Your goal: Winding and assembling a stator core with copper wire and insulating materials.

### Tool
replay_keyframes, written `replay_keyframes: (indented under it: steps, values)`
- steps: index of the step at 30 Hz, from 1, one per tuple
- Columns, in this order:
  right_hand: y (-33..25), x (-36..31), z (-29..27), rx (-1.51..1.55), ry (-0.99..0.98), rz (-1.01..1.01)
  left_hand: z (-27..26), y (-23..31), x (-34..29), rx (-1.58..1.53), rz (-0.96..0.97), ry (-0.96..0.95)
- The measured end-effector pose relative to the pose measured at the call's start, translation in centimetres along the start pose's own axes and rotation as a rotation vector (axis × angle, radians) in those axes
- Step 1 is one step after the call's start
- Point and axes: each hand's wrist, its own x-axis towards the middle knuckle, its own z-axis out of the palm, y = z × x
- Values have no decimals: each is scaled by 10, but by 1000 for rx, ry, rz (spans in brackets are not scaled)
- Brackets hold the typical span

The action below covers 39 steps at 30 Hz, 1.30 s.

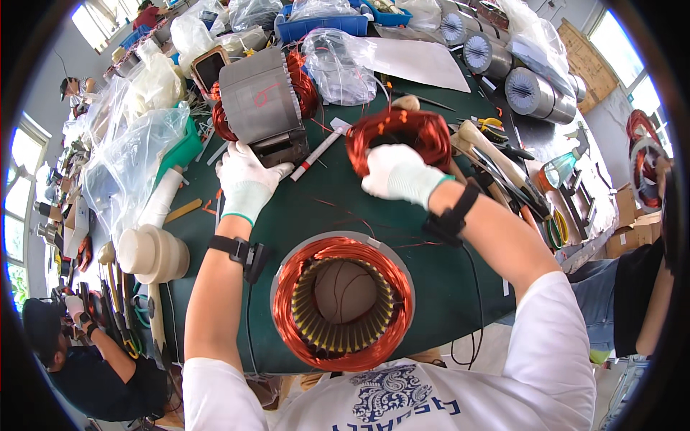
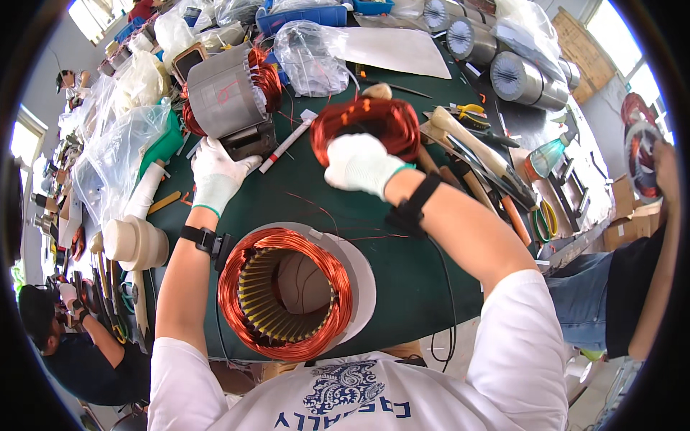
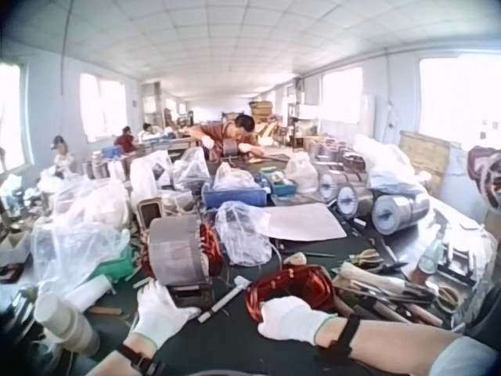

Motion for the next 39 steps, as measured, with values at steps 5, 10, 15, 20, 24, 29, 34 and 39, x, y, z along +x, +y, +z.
replay_keyframes:
  steps: [5,10,15,20,24,29,34,39]
  values:
    - [58,37,-18,11,17,149,0,4,-4,-45,-9,-24]
    - [52,43,-27,-11,-41,134,5,-5,-10,-38,20,61]
    - [66,70,-12,-286,245,155,2,-5,-7,-63,74,65]
    - [59,40,-2,-252,644,6,-29,-15,-27,146,115,72]
    - [38,-95,-5,242,895,-298,-83,-40,-112,-500,340,119]
    - [-7,-269,43,841,643,-113,-131,-54,-229,-977,12,-65]
    - [-22,-313,82,1009,505,81,-151,-25,-265,-576,618,469]
    - [-36,-327,104,1215,434,49,-169,17,-240,-301,934,155]
